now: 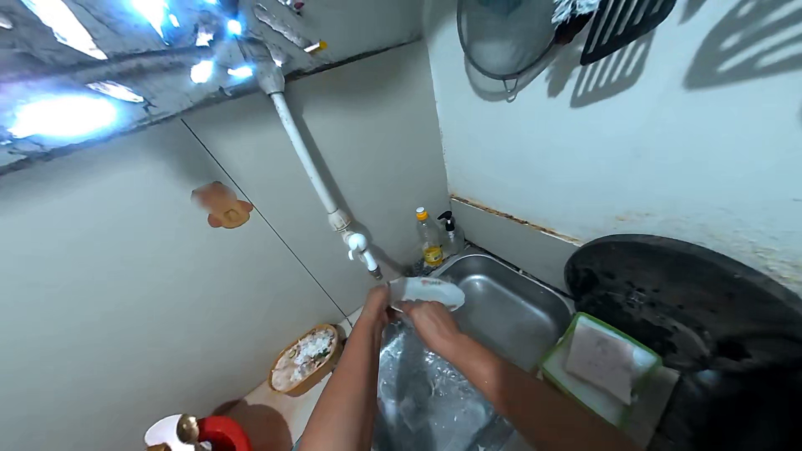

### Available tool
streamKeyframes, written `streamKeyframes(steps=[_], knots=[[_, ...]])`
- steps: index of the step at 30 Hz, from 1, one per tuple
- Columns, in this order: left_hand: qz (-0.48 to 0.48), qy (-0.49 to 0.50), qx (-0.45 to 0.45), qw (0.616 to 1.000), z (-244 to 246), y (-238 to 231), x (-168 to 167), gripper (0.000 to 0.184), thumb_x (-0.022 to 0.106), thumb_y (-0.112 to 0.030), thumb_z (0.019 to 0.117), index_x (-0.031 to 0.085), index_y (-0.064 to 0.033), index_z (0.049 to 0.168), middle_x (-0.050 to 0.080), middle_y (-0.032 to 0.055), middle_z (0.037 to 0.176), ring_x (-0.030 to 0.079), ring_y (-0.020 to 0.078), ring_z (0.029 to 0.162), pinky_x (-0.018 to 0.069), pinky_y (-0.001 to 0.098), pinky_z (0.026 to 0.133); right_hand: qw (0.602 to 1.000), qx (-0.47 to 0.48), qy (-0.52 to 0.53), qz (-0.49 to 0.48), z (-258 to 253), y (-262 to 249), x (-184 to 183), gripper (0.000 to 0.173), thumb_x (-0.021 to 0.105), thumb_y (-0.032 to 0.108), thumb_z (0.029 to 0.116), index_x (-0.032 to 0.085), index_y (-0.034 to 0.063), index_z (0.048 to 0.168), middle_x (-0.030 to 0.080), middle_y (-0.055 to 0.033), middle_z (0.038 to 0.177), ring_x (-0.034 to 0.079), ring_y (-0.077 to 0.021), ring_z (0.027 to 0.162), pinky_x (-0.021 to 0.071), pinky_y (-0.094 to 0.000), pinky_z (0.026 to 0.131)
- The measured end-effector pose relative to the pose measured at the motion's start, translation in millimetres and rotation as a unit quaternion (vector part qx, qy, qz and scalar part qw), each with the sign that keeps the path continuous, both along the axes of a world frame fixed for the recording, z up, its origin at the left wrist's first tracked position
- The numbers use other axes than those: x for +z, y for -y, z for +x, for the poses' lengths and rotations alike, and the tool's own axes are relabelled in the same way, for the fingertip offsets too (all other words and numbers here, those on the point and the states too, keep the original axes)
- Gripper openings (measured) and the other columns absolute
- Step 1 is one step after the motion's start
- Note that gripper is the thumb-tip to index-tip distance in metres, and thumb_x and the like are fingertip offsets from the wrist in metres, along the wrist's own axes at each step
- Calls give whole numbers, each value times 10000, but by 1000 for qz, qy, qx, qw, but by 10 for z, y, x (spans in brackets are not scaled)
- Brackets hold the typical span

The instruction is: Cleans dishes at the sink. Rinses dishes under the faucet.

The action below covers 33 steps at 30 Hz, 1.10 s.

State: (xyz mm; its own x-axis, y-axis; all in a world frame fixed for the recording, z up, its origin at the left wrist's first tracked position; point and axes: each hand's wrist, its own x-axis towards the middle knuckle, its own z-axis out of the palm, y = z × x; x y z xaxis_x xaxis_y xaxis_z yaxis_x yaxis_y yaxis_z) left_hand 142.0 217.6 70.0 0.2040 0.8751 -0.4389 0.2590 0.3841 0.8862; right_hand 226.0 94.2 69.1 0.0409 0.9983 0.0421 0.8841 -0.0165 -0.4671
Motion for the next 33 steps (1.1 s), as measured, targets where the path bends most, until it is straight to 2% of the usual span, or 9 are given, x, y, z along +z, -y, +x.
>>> streamKeyframes(steps=[1,4,8,11,14,19,22,25,33], knots=[[-2,17,19,1000,-60,48,-38,398,386,-352,1115,522,-23,1292,600,163,950,598,233,711,530,383,608,999,36,7,14,37,8,-103,411,486,64,1051,577,95,1450,644,-184,1368,613,-369,1270,475,-551,1045],[22,98,114,988,-225,222,-175,469,360,-329,1131,519,54,1352,616,264,1162,629,331,980,539,508,848,987,139,-57,-65,184,35,-208,577,245,427,1135,327,137,1628,284,-86,1700,200,-283,1590,122,-612,1256],[33,124,173,977,-273,585,-177,503,279,-350,1144,488,41,1382,599,257,1186,636,326,1009,552,504,837,996,11,-39,-83,388,-271,-454,730,286,569,1092,159,139,1669,40,-138,1743,-49,-319,1611,-108,-686,1221],[-3,169,166,972,-198,716,-282,488,281,-351,1142,515,33,1332,625,219,1097,644,284,942,560,469,802,999,-22,-37,-23,153,-520,-626,706,305,442,1109,143,13,1646,32,-184,1735,-57,-341,1608,-78,-696,1226],[3,205,200,958,-228,670,-436,483,264,-365,1139,554,18,1192,611,140,892,617,203,760,538,378,671,995,84,-24,-39,-95,-425,-534,615,223,393,1127,152,103,1665,117,-130,1738,1,-299,1615,-38,-646,1259],[-15,207,229,951,-378,729,-451,501,265,-374,1139,467,11,1388,587,218,1179,620,281,1005,542,470,847,999,-37,4,-19,182,-476,-730,755,339,530,1087,138,85,1663,17,-168,1738,-70,-329,1608,-94,-673,1231],[-38,236,208,948,-264,767,-446,483,268,-393,1135,497,-10,1319,611,174,1049,637,243,897,563,438,762,1000,12,25,9,107,-528,-712,681,338,416,1106,192,23,1643,73,-178,1734,-18,-341,1610,-52,-701,1226],[-41,234,203,950,-231,709,-440,498,255,-433,1127,545,-32,1179,604,98,860,615,166,713,530,344,605,993,115,31,-14,17,-379,-597,622,282,436,1121,183,158,1668,121,-117,1739,10,-283,1615,-55,-654,1247],[47,139,127,981,-136,620,-482,461,345,-321,1134,521,39,1360,639,237,1139,651,284,983,551,458,872,998,-42,-37,-12,190,-337,-809,673,294,416,1117,134,46,1656,41,-174,1736,-42,-344,1609,-55,-705,1223]])
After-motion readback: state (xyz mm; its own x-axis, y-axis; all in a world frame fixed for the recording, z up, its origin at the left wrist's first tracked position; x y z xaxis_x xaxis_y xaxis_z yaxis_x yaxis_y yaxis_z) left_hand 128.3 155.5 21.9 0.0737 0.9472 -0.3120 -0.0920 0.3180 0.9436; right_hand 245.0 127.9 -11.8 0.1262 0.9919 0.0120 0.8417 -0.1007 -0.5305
